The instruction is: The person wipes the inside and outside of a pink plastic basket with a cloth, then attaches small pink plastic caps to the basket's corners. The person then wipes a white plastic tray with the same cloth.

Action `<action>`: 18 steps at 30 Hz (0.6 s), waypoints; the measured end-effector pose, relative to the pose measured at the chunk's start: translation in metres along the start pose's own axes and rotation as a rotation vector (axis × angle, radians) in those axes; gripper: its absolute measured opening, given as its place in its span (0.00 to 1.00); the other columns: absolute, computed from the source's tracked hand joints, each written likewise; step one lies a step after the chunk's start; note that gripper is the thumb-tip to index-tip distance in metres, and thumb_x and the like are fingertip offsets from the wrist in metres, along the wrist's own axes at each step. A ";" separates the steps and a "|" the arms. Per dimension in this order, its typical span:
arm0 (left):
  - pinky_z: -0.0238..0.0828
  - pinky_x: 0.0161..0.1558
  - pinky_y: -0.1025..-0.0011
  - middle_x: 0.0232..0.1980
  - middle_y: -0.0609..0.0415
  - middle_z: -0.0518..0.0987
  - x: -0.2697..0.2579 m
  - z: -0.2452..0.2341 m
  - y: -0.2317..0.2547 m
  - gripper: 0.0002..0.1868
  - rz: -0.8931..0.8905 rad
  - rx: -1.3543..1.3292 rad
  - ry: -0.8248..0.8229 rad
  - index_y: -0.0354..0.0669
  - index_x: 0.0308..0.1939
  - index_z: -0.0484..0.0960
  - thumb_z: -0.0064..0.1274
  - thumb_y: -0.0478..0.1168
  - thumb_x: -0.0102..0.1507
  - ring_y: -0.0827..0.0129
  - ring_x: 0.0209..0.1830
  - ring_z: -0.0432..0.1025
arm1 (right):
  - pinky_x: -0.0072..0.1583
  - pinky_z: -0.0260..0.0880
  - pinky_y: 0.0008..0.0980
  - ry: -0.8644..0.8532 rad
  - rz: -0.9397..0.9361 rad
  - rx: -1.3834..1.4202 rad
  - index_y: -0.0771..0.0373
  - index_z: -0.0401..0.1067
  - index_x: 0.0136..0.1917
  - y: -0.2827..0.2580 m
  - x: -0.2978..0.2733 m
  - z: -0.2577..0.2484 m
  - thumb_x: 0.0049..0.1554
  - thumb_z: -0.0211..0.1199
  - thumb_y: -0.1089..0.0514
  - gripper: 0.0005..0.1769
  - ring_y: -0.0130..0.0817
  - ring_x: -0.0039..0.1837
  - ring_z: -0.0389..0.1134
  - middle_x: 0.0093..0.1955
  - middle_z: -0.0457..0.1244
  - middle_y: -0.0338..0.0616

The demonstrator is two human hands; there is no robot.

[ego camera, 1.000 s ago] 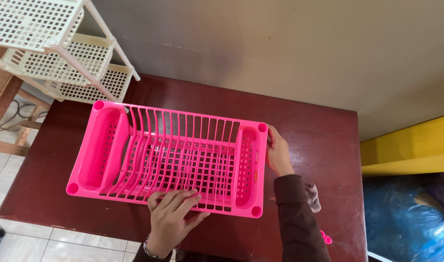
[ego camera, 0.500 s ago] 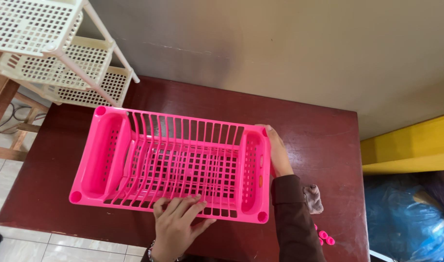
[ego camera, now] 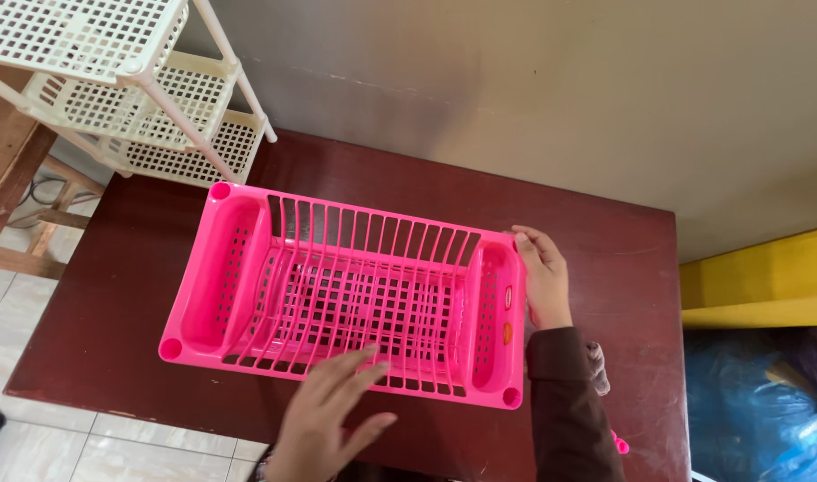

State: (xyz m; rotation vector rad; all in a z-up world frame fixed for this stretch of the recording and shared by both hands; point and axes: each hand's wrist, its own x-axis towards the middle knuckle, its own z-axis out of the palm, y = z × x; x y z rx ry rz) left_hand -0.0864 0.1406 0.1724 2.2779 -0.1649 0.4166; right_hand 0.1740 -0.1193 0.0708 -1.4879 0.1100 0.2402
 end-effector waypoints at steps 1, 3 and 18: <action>0.66 0.62 0.57 0.64 0.47 0.78 0.000 -0.014 -0.002 0.26 -0.024 0.023 0.037 0.43 0.58 0.80 0.64 0.48 0.58 0.53 0.63 0.72 | 0.57 0.69 0.23 0.019 -0.031 -0.067 0.68 0.71 0.66 -0.005 -0.002 -0.004 0.66 0.58 0.54 0.20 0.24 0.56 0.68 0.58 0.69 0.41; 0.68 0.62 0.57 0.62 0.48 0.78 0.003 -0.046 -0.012 0.24 -0.072 0.072 0.111 0.44 0.56 0.82 0.64 0.44 0.57 0.53 0.63 0.73 | 0.62 0.68 0.26 0.031 -0.105 -0.179 0.68 0.69 0.68 -0.014 -0.007 -0.005 0.65 0.59 0.54 0.22 0.28 0.62 0.68 0.63 0.68 0.46; 0.57 0.72 0.70 0.74 0.48 0.70 0.073 -0.125 -0.226 0.25 -0.572 -0.776 0.152 0.35 0.72 0.68 0.36 0.44 0.73 0.67 0.74 0.63 | 0.74 0.31 0.73 -0.022 -0.369 -1.436 0.54 0.51 0.80 -0.066 -0.100 0.098 0.55 0.61 0.37 0.46 0.63 0.84 0.33 0.84 0.38 0.60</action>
